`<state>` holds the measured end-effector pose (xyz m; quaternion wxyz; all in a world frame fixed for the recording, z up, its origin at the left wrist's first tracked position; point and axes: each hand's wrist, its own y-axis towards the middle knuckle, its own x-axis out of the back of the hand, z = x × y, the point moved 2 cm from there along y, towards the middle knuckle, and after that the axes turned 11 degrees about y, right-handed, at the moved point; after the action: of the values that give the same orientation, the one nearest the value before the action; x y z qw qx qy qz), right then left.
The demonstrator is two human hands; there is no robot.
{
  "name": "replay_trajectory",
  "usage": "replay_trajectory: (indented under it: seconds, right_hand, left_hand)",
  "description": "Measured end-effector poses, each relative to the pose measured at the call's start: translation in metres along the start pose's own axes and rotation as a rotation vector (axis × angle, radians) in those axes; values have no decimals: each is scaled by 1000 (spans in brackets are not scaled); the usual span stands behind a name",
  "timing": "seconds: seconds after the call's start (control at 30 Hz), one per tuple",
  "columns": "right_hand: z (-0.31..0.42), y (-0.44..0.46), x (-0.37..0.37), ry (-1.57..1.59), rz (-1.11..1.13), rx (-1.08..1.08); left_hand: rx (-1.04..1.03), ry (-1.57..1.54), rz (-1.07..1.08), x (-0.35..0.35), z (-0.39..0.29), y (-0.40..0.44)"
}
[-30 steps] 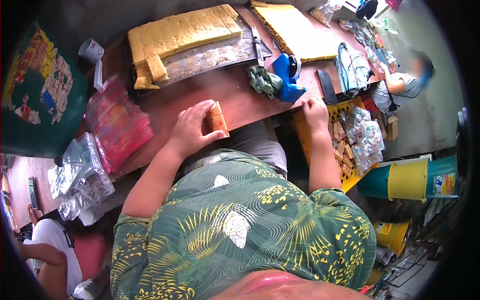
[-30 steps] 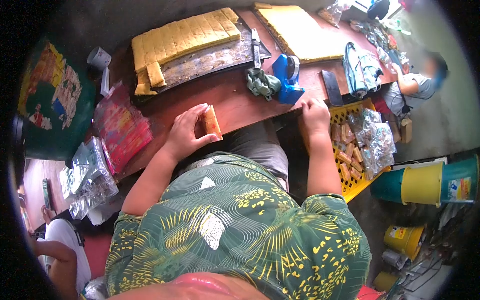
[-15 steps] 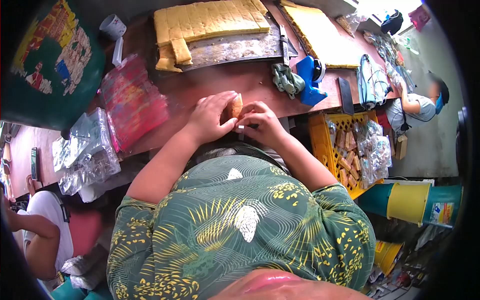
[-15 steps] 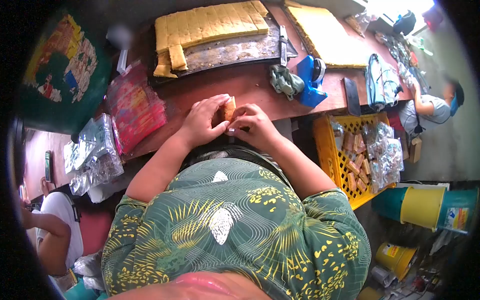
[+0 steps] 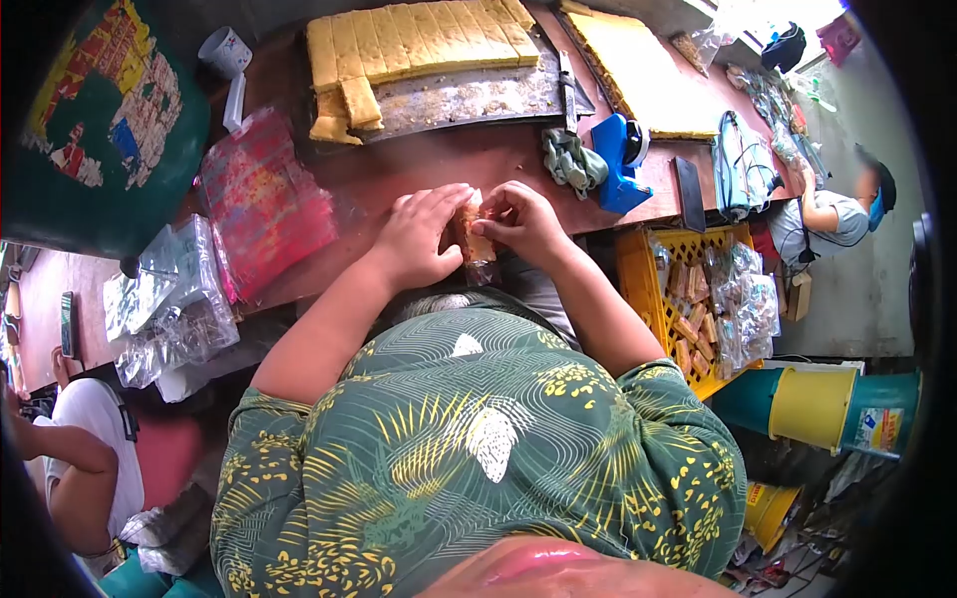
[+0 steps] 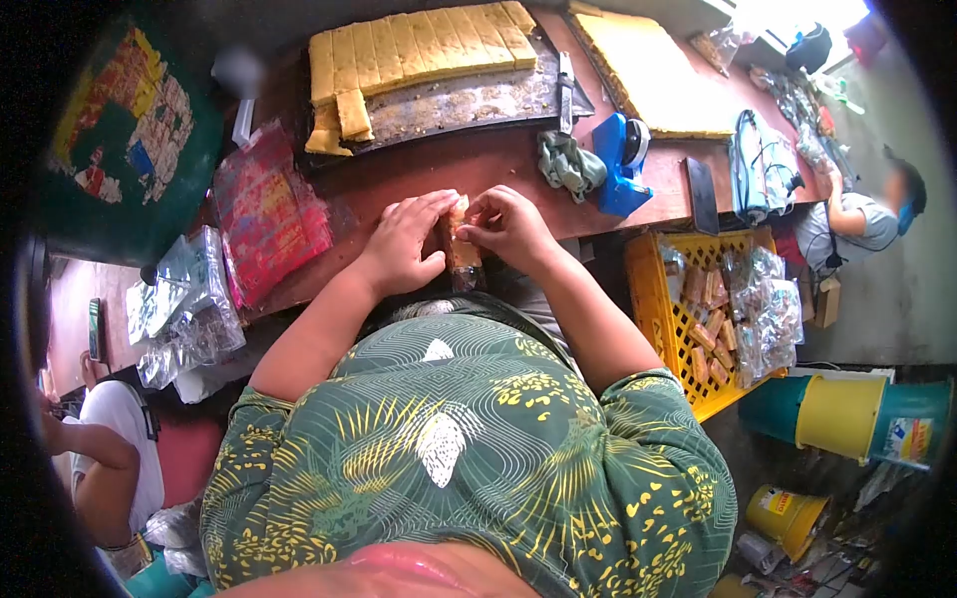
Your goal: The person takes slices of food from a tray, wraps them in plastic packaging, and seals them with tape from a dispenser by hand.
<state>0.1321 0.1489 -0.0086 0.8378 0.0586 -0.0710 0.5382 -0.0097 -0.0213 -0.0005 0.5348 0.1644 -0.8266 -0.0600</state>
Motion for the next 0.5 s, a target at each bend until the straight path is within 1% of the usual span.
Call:
replay_trajectory:
  seconds: [0.1,0.2,0.33,0.43,0.5]
  right_hand:
    - [-4,0,3,155,-2,-88]
    - [-15,2,6,251,-28,-33]
    - [-22,1,9,237,-54,-33]
    - [-21,-1,9,251,-69,-40]
    - [-23,-1,7,263,-75,-12]
  left_hand:
    - [2,68,-4,-4,0,-1]
    - [-15,143,-51,-7,-4,-4]
    - [-55,251,-113,-8,-12,-7]
    - [-79,245,-116,-12,-9,-6]
    - [-84,142,-112,-11,-3,-1]
